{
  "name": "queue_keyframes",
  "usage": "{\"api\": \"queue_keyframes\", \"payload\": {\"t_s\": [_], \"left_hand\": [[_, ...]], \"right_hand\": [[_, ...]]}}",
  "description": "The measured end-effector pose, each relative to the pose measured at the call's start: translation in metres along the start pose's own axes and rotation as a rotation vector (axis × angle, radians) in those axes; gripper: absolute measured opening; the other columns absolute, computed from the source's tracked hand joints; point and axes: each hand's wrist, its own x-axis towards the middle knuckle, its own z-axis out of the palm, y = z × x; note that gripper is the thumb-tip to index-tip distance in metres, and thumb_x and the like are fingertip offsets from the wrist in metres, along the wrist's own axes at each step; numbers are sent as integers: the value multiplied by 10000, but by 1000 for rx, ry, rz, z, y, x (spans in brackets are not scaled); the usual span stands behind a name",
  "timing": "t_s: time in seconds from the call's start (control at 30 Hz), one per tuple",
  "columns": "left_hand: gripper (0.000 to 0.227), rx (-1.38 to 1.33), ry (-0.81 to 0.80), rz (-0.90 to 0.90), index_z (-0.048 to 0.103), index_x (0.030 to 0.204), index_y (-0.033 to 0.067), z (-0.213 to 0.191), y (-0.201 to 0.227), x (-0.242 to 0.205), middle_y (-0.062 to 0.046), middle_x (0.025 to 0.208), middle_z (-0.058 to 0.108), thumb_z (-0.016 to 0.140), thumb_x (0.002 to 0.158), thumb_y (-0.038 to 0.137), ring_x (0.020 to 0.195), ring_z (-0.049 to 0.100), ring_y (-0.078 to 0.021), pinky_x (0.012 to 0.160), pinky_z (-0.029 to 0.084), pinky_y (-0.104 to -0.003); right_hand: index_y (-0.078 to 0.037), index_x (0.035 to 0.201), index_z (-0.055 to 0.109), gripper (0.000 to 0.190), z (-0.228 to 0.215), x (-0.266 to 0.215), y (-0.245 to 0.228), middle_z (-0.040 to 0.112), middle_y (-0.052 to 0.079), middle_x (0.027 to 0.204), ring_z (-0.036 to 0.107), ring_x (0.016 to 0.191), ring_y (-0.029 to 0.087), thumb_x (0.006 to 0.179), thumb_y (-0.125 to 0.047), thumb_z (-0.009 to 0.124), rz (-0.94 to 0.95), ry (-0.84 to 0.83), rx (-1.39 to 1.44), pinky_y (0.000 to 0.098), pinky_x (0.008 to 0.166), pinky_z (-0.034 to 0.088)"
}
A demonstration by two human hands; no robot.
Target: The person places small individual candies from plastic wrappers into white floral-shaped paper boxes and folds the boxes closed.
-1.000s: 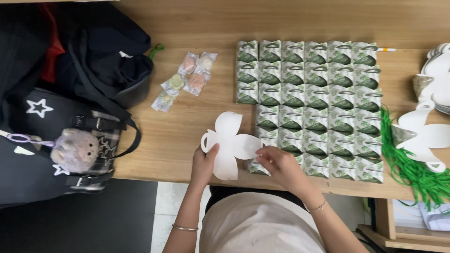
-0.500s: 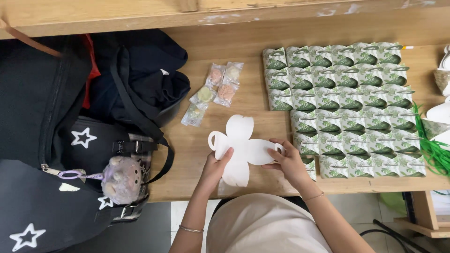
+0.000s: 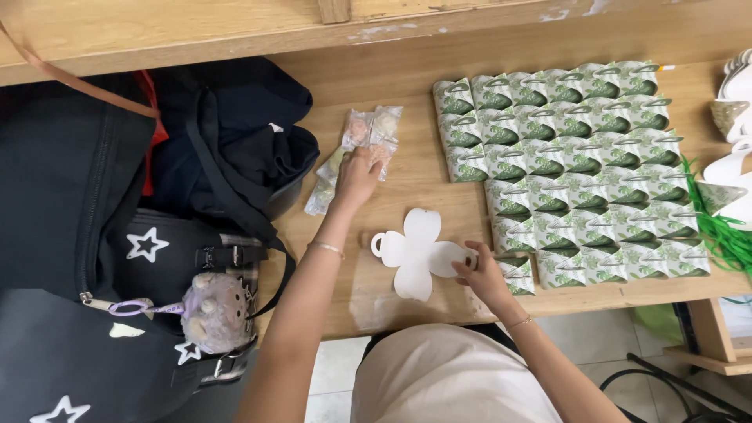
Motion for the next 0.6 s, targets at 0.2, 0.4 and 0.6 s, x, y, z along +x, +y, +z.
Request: {"api": "queue_keyframes", "payload": {"t_s": [0.2, 0.4, 0.6], "left_hand": [[601, 300, -69, -244, 569, 1241, 11, 46, -1, 31, -187, 1204, 685, 819, 832, 374, 1172, 620, -360, 887, 554, -462], [905, 248, 20, -466, 475, 1321, 26, 50, 18, 30, -200, 1253, 639, 954, 642, 383, 1222, 566, -388, 973, 505, -453], [993, 154, 85, -429, 445, 1382, -14, 56, 19, 15, -215, 1174, 672, 947, 593, 321, 1100, 653, -371, 874, 552, -482]], "right_hand": [[-7, 1314, 555, 490, -21, -40, -29, 619, 233, 1197, 652, 1099, 338, 850, -44, 706, -576, 260, -402, 366, 724, 621], [-28, 1254, 588, 393, -38, -61, -23, 664, 184, 1177, 702, 1053, 289, 875, -64, 683, -412, 233, -265, 355, 718, 653], [-36, 1164, 682, 288, -44, -47, 31, 778, 143, 1041, 765, 935, 259, 887, -113, 699, -353, -77, -377, 370, 817, 595]]}}
